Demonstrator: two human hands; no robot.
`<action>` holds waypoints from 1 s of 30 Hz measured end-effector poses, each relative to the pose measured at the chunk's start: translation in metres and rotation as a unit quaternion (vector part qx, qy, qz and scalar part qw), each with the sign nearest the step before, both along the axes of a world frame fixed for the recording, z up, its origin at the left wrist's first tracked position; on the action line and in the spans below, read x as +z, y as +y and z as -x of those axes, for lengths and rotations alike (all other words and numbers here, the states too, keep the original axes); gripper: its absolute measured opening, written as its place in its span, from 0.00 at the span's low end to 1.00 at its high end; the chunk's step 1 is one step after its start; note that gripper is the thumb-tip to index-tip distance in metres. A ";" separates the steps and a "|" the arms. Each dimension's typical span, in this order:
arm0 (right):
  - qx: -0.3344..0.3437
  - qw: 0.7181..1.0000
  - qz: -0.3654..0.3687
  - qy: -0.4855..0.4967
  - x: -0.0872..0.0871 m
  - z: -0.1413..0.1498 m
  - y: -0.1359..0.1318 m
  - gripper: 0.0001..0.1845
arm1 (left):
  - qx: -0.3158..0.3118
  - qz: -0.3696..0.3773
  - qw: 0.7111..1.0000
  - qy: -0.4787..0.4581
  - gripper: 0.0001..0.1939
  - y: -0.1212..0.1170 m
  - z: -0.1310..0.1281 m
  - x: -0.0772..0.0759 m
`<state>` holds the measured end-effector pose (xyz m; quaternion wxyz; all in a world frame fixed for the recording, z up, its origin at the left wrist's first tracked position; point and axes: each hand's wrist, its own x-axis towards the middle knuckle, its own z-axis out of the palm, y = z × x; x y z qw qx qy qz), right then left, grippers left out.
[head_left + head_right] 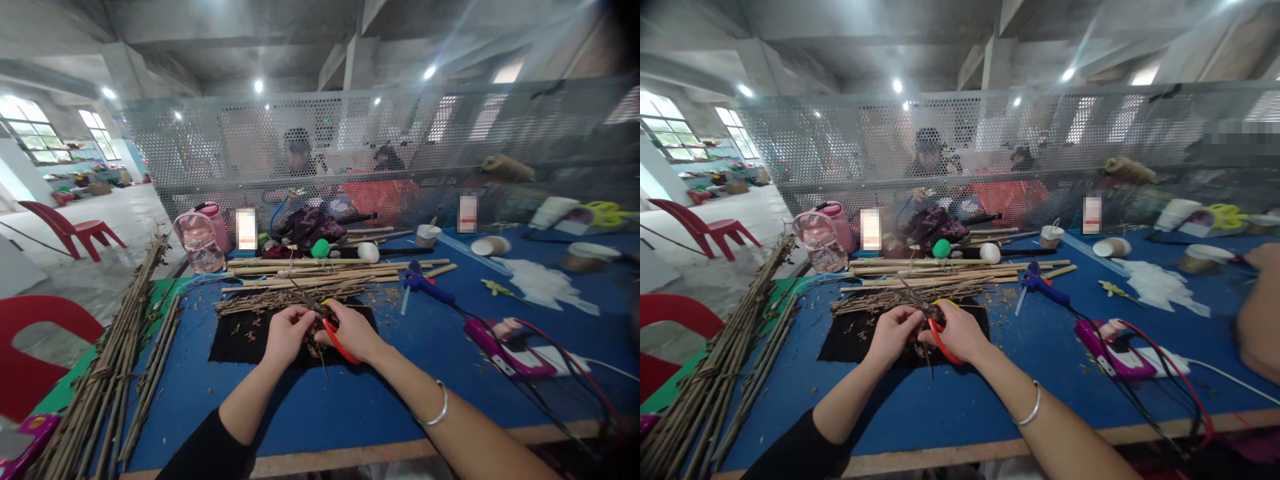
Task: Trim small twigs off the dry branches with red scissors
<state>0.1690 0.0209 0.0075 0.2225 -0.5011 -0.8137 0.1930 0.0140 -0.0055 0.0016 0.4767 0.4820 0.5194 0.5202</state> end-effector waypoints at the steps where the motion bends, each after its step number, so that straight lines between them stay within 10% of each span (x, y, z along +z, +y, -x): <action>1: -0.002 1.000 0.004 0.002 0.000 0.001 -0.001 0.20 | 0.000 -0.001 1.000 -0.004 0.16 0.000 0.000 0.000; 30: 0.014 1.000 0.001 -0.008 0.001 -0.003 0.001 0.17 | 0.001 -0.026 1.000 -0.016 0.15 0.002 0.001 -0.003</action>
